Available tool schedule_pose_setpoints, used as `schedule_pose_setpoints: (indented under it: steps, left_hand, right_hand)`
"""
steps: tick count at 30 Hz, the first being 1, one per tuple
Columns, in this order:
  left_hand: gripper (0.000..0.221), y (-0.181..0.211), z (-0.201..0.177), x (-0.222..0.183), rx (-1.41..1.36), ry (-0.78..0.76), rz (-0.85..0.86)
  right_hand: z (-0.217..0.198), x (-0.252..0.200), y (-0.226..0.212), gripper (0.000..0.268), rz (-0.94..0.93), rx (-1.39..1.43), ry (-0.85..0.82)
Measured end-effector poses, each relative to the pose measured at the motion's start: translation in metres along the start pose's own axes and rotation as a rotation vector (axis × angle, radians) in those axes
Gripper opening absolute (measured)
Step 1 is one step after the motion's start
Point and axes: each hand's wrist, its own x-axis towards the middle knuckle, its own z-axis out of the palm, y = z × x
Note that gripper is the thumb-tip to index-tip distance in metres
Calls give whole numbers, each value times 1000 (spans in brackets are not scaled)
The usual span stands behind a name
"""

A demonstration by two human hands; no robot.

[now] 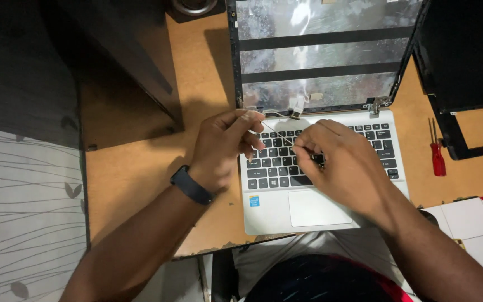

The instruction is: Routing internal display cables and assembling the screen bezel during a laptop repair.

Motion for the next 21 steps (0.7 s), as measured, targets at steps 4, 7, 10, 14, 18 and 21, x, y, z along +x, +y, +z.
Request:
schedule_pose_setpoints:
  steps: [4,7,10,14,18,21]
  left_hand:
    - [24,1,-3,6,-19,50,10]
    - [22,-1,-8,8,-32,65,8]
    - [24,-4,-8,9,64,5,22]
    - [25,-1,-9,10,68,44,28]
    - [23,-4,-12,14,25,94,38]
    - [18,-6,-12,19,21,148,38]
  right_hand:
    - [4,-6,9,7,5,-48,-28]
    - [5,-9,6,6,37,-41,-29]
    - [6,-10,1,4,45,-43,-53]
    - [11,-13,-5,6,-7,-23,-58]
    - [21,-25,2,7,-11,-71,-77]
    - [19,-27,-2,14,163,-45,-35]
